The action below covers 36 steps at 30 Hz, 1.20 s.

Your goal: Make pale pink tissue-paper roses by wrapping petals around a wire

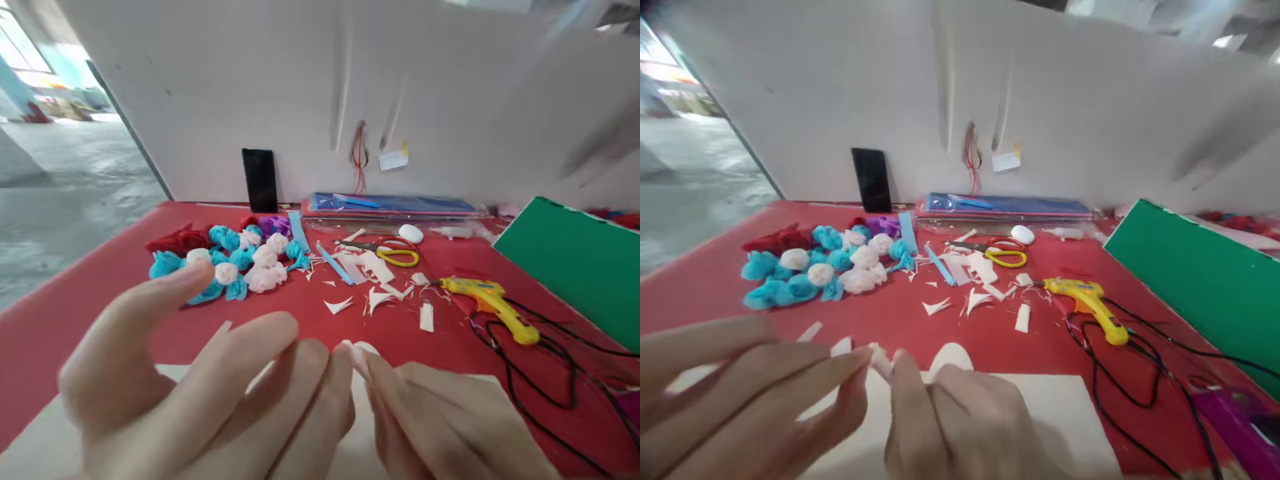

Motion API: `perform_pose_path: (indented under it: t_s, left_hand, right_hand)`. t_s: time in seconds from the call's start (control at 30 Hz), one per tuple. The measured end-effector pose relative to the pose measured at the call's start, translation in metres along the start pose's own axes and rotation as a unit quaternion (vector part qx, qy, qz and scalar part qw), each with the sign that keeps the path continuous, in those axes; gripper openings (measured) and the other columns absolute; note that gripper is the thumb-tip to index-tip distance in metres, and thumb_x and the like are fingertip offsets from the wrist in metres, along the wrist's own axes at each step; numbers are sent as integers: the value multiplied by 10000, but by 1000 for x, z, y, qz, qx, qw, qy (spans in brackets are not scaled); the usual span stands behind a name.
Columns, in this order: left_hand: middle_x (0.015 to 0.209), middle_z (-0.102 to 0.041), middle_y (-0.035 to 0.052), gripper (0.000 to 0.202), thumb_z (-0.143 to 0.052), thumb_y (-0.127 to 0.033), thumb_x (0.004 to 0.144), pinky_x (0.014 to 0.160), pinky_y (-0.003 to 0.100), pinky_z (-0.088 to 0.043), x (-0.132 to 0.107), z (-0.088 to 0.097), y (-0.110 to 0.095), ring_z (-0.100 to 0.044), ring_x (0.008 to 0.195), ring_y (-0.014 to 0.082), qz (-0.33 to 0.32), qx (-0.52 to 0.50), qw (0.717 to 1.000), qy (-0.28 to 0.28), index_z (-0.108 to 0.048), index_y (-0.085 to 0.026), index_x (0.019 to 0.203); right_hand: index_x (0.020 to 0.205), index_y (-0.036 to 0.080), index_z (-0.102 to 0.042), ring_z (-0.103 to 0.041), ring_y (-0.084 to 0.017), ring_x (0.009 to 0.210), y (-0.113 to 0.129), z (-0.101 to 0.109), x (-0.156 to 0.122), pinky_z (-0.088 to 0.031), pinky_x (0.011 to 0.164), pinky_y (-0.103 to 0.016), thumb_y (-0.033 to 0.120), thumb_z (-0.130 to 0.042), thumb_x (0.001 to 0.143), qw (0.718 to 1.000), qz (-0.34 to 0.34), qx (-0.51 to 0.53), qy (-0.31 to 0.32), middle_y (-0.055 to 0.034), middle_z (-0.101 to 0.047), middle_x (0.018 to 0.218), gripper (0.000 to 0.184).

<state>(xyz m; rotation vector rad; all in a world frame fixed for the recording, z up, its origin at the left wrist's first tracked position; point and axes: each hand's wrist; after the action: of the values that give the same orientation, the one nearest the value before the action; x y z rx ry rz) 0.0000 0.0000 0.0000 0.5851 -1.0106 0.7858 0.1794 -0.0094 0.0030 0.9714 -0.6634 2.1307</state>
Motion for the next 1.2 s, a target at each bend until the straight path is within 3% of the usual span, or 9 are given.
perform_pose_path:
  t_s: [0.17, 0.2, 0.3, 0.47, 0.6, 0.73, 0.9, 1.07, 1.2]
  left_hand:
    - [503, -634, -90, 243, -699, -117, 767, 836, 382, -508, 17, 0, 3, -605, 530, 139, -33, -37, 998, 28, -608, -244, 580]
    - [512, -644, -84, 243, -712, -96, 741, 829, 367, -503, 20, 1, 4, -609, 538, 137, -37, -40, 998, 36, -596, -229, 574]
    - [484, -639, -75, 178, -690, -110, 699, 882, 416, -457, 28, 5, 7, -586, 522, 157, -60, -28, 998, -2, -594, -223, 599]
    - [625, -676, -51, 119, -627, -132, 722, 996, 486, -372, 28, 7, 9, -601, 652, 174, -8, -93, 995, 24, -642, -211, 810]
    - [640, -653, -65, 189, -597, -27, 724, 996, 433, -357, 34, 4, 9, -575, 665, 144, 31, -148, 988, 40, -610, -210, 769]
    - [704, -642, -54, 186, -568, -35, 769, 927, 382, -390, 42, 4, 14, -559, 699, 144, 36, -210, 973, 92, -614, -214, 790]
    - [776, -633, -59, 205, -502, -104, 870, 864, 266, -427, 40, 6, 18, -570, 794, 137, 78, -266, 945, 173, -616, -267, 820]
    - [904, -670, -99, 217, -464, -200, 920, 833, 185, -484, 35, 10, 21, -621, 879, 112, 187, -349, 883, 254, -631, -338, 915]
    - [827, -674, -126, 187, -521, -237, 909, 746, 137, -521, 40, 10, 24, -644, 806, 88, 218, -411, 843, 271, -649, -360, 853]
  right_hand:
    - [753, 145, -708, -581, -96, 404, -2, 1, 5, -462, 372, -228, 33, -524, 871, 999, 32, -13, -33, 19, -687, 515, 245]
    - [692, 154, -689, -536, -88, 355, -2, 3, 5, -428, 343, -234, 20, -485, 885, 994, 42, -19, -102, 23, -662, 473, 311]
    - [766, 145, -702, -629, -105, 466, 0, 9, 5, -517, 441, -240, 92, -523, 901, 999, 37, -7, 19, -9, -747, 650, 230]
    - [795, 137, -694, -639, -121, 451, 1, 4, 4, -501, 417, -255, 71, -529, 874, 1000, -14, 11, -23, 9, -711, 570, 194]
    - [881, 151, -664, -585, -116, 368, -1, -4, 2, -409, 318, -257, 100, -474, 895, 993, -33, 84, -81, 17, -687, 532, 198]
    - [906, 177, -619, -560, -113, 343, 0, 2, 4, -496, 401, -229, 140, -483, 897, 983, -119, 138, -32, 28, -667, 517, 141]
    - [752, 204, -559, -617, -113, 408, -5, 12, 10, -519, 445, -207, 116, -490, 886, 965, -136, 221, 48, 16, -692, 564, 174]
    - [649, 243, -569, -601, -123, 382, -12, 4, 8, -471, 360, -205, 212, -401, 943, 952, -147, 269, 26, 19, -632, 478, 340]
    - [707, 270, -631, -624, -135, 440, -14, 1, 6, -509, 401, -201, 298, -399, 962, 946, -145, 286, 42, 6, -658, 532, 346]
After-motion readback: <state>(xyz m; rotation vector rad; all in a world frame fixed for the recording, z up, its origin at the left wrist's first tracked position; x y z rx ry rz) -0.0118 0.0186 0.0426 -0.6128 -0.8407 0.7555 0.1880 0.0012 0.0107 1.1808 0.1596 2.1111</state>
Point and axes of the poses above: each hand's wrist, its own x-axis towards the middle knuckle, its own z-axis out of the back of the hand, y = z × x
